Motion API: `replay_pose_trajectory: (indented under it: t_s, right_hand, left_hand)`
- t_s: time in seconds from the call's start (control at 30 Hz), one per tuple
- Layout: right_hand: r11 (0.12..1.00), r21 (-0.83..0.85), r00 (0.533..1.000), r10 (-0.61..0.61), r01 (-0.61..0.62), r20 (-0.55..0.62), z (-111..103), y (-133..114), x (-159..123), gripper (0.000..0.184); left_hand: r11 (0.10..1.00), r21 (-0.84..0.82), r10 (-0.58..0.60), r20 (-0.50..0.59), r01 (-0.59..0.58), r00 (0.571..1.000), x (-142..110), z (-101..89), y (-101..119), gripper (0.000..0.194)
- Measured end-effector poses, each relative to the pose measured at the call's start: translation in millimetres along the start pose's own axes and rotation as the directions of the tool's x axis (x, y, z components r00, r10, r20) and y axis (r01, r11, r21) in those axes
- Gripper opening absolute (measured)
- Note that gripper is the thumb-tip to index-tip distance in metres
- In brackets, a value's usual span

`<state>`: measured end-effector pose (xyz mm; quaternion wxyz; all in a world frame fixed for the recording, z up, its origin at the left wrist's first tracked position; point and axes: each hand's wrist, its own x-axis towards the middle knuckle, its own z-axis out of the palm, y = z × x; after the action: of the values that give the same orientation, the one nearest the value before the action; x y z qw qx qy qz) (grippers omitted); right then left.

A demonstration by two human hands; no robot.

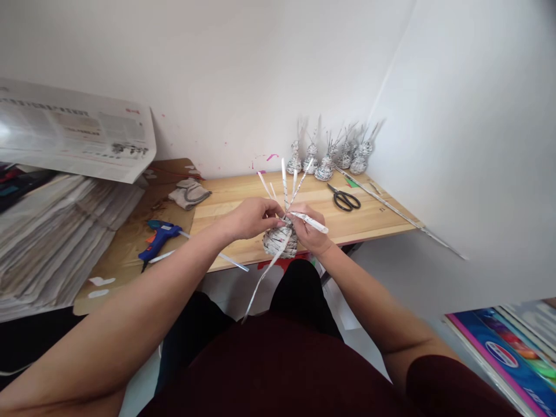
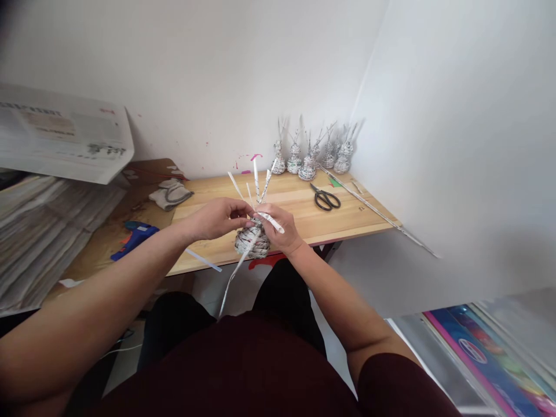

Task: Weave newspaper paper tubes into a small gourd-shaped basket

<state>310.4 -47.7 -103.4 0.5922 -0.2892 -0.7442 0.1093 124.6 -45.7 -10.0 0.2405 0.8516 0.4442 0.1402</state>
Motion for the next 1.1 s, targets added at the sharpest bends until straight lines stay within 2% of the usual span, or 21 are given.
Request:
replay_pose_trajectory:
  t_s: [0.1,0.2,0.3,0.37,0.53,0.7,0.8,0.93,1.1]
  right_hand:
    - [0.999,-0.007,0.999,0.041,-0.041,0.021,1,0,4,0.025]
    - [0.99,0.015,0.99,0.14,-0.141,0.034,3,1,10,0.032]
    - [0.954,0.079,0.957,0.286,-0.289,0.047,5,1,15,0.041]
    - [0.935,0.106,0.941,0.334,-0.338,0.058,7,0,16,0.044]
    - [0.955,0.094,0.959,0.278,-0.282,0.054,8,-4,18,0.044]
    - [0.971,0.12,0.978,0.203,-0.208,0.052,11,-4,17,0.03]
    - [0.962,0.132,0.971,0.24,-0.24,0.019,13,-1,17,0.031]
    - [0.937,0.173,0.952,0.307,-0.303,0.006,15,1,17,0.032]
    - [0.923,0.199,0.94,0.341,-0.33,-0.026,13,-2,19,0.027]
  left_hand:
    - [0.998,0.061,0.012,-0.095,-0.006,0.995,-1,2.3,1,0.016]
    - [0.995,0.089,0.049,-0.184,-0.033,0.982,-2,4.8,1,0.012]
    - [0.997,0.055,0.056,-0.215,-0.046,0.975,-4,7.8,-4,0.015]
    - [0.999,-0.007,0.044,-0.201,-0.047,0.979,-5,10.1,-8,0.017]
    - [0.984,-0.176,-0.063,-0.178,0.031,0.982,-5,14.9,-11,0.022]
    - [0.963,-0.25,-0.141,-0.16,0.098,0.977,-4,16.5,-8,0.022]
    - [0.966,-0.237,-0.147,-0.185,0.101,0.972,-3,16.7,-7,0.019]
    - [0.987,-0.134,-0.117,-0.234,0.087,0.965,0,17.5,-7,0.017]
    - [0.988,-0.137,-0.101,-0.221,0.072,0.97,0,19.9,-9,0.017]
